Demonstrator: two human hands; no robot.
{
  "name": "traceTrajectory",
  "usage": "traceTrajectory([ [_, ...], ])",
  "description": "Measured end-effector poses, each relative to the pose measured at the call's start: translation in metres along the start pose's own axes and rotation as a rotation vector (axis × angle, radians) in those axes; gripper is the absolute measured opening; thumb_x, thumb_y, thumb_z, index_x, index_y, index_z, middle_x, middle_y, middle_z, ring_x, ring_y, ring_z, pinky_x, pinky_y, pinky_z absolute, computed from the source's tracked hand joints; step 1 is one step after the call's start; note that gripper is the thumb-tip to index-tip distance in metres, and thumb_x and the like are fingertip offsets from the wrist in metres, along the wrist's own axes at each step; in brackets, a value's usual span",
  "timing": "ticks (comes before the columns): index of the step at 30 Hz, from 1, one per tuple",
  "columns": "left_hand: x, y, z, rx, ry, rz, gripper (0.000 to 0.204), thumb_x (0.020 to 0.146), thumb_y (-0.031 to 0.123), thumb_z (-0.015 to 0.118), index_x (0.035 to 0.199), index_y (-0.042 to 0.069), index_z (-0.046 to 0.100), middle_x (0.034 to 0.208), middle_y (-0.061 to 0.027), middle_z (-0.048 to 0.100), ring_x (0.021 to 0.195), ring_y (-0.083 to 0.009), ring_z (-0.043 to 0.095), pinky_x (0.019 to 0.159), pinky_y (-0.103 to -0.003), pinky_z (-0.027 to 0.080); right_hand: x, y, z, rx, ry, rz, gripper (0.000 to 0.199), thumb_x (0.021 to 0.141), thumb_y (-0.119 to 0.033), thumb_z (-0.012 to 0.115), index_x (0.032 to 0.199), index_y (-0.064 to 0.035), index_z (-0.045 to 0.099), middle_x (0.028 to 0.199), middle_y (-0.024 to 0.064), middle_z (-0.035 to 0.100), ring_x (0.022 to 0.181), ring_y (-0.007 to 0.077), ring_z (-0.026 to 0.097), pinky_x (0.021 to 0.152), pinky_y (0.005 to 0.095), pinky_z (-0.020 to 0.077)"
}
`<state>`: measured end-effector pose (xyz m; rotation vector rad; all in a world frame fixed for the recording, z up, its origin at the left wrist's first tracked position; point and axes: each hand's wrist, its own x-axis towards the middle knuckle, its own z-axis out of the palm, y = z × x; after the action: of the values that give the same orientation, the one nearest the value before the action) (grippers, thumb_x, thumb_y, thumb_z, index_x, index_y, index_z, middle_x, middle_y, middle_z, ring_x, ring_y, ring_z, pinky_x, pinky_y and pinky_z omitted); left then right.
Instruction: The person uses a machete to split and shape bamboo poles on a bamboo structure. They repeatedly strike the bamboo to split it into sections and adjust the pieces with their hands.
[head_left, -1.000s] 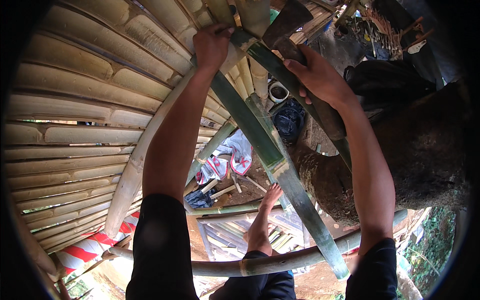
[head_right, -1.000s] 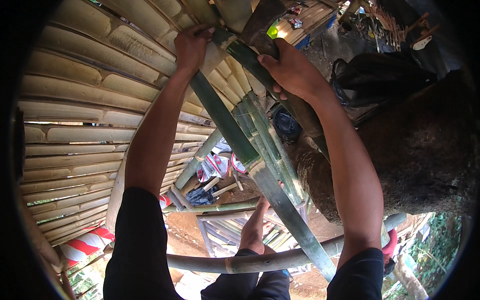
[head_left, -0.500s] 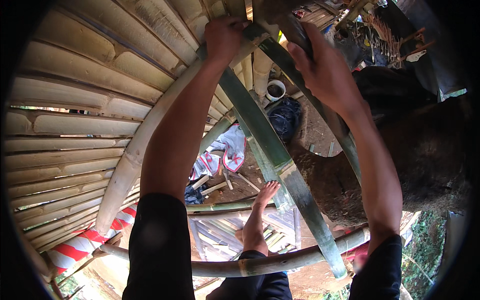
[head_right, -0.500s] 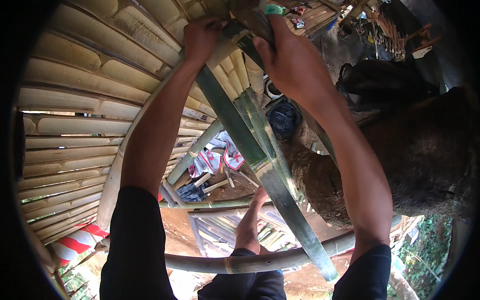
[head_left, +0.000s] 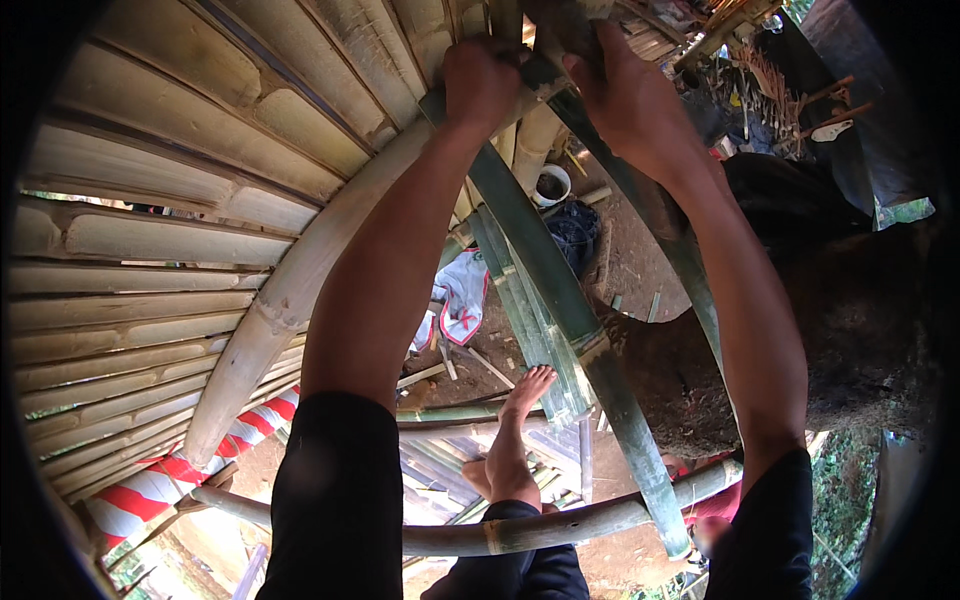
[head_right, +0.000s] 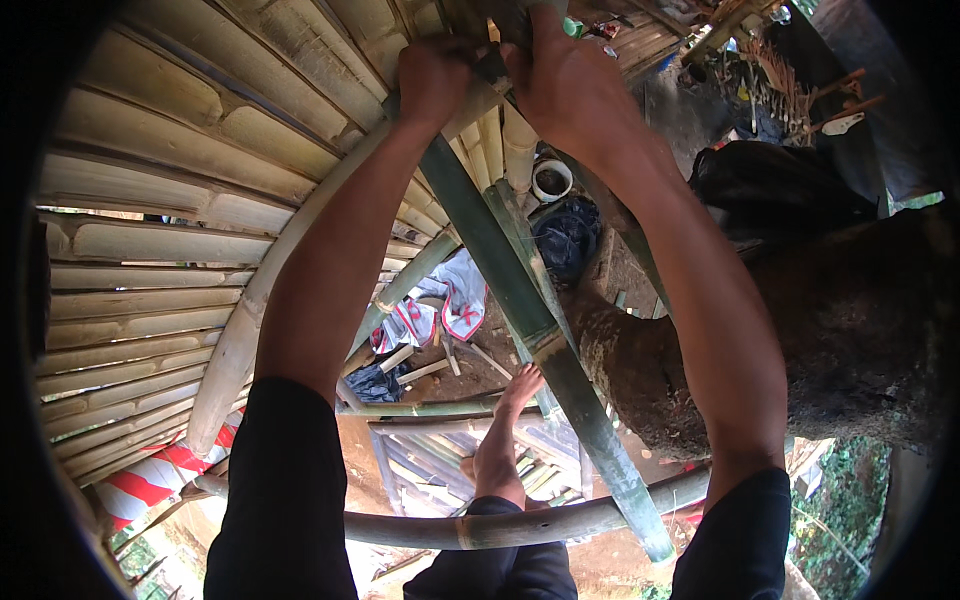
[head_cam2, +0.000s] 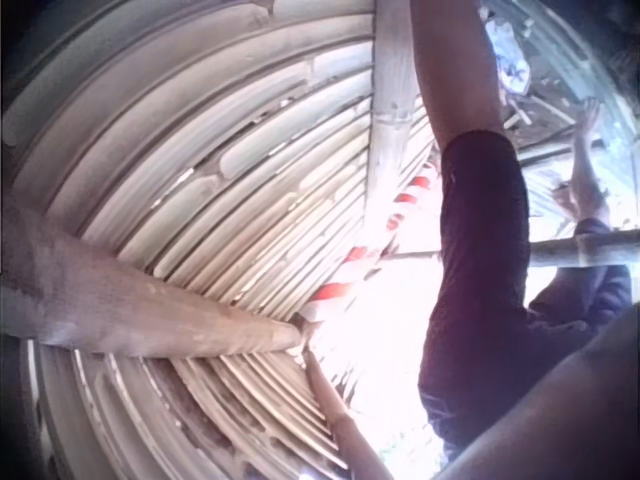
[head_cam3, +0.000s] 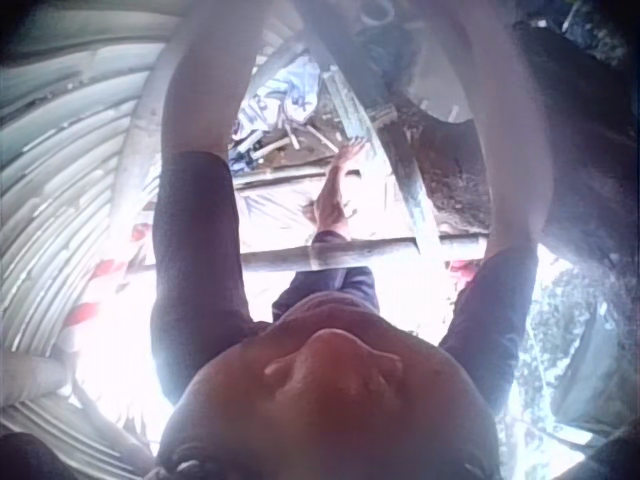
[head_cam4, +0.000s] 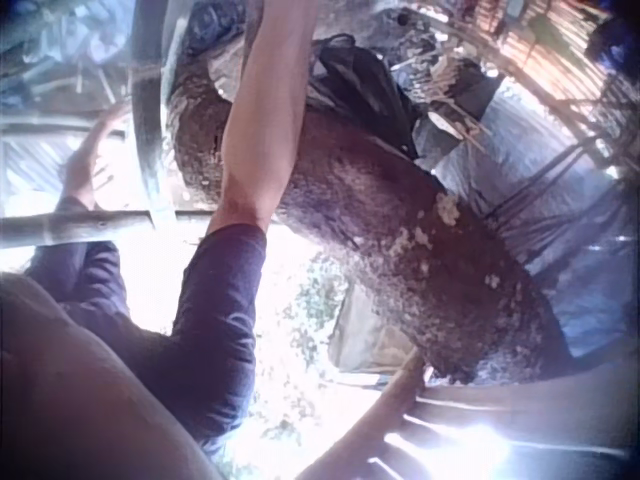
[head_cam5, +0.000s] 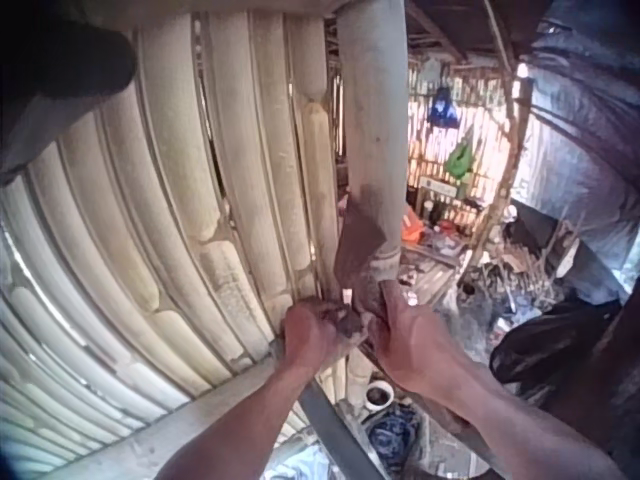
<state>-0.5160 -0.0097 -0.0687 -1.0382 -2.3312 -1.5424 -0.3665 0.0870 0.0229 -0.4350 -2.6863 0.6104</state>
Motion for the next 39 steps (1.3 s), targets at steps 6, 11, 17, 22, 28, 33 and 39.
traceTrajectory([
  [6,-0.001,0.0,0.004,0.024,0.022,0.079,0.012,0.078,0.012,0.067,0.082,0.01,0.078,0.083,-0.0191,0.07,0.077,-0.0368,0.068,0.075,-0.043,0.053,0.007,0.006,0.004,-0.027,-0.146,0.021,0.034,0.098,-0.029,0.051,0.119,-0.0024,0.045,0.083,0.0302,0.065,0.079,0.0473,0.065,0.066,0.0539,0.0491],
  [11,0.005,-0.009,0.011,0.106,0.056,0.129,0.011,0.078,0.013,0.068,0.08,0.007,0.077,0.08,-0.0195,0.069,0.076,-0.0377,0.067,0.074,-0.044,0.053,-0.002,-0.003,0.004,-0.022,0.06,0.005,0.037,0.098,-0.028,0.052,0.123,-0.0028,0.043,0.082,0.0297,0.065,0.081,0.0474,0.065,0.066,0.0551,0.0492],
  [17,0.004,-0.014,0.011,0.165,0.059,0.18,0.01,0.076,0.013,0.071,0.081,0.006,0.076,0.079,-0.0198,0.069,0.076,-0.037,0.068,0.073,-0.044,0.053,0.004,-0.007,-0.013,-0.109,-0.054,-0.002,0.04,0.098,-0.031,0.052,0.126,-0.0039,0.043,0.079,0.0287,0.065,0.077,0.0483,0.063,0.067,0.0566,0.0481],
  [22,0.005,-0.01,0.022,0.078,0.026,0.028,0.009,0.074,0.013,0.073,0.079,0.006,0.075,0.079,-0.0189,0.069,0.076,-0.0359,0.069,0.073,-0.044,0.055,0.014,0.017,-0.008,-0.141,-0.136,-0.038,0.037,0.098,-0.031,0.052,0.125,-0.0059,0.045,0.083,0.0282,0.065,0.08,0.0481,0.063,0.07,0.0551,0.0482],
  [28,0.004,-0.012,0.021,0.23,0.079,0.105,0.009,0.075,0.014,0.073,0.082,0.008,0.077,0.083,-0.0163,0.071,0.077,-0.0358,0.069,0.074,-0.042,0.056,0.011,0.009,-0.006,-0.23,0.054,-0.144,0.037,0.098,-0.027,0.056,0.123,-0.0028,0.043,0.083,0.0159,0.066,0.064,0.0246,0.066,0.055,0.0415,0.0506],
  [33,0.001,-0.004,0.016,0.102,-0.048,-0.068,0.009,0.076,0.015,0.074,0.082,0.009,0.077,0.085,-0.0161,0.071,0.08,-0.0355,0.069,0.076,-0.043,0.056,0.015,0.015,-0.009,-0.14,-0.101,-0.109,0.036,0.099,-0.03,0.052,0.124,-0.0052,0.047,0.087,0.0282,0.065,0.085,0.0474,0.063,0.073,0.0545,0.0477],
  [39,0.006,-0.006,0.022,0.283,-0.077,-0.035,0.01,0.078,0.014,0.071,0.084,0.009,0.077,0.086,-0.0161,0.072,0.079,-0.0351,0.069,0.076,-0.043,0.056,0.011,0.015,-0.005,-0.171,-0.109,-0.042,0.035,0.098,-0.031,0.053,0.118,-0.003,0.048,0.08,0.0267,0.065,0.081,0.0462,0.064,0.069,0.0522,0.049],
])
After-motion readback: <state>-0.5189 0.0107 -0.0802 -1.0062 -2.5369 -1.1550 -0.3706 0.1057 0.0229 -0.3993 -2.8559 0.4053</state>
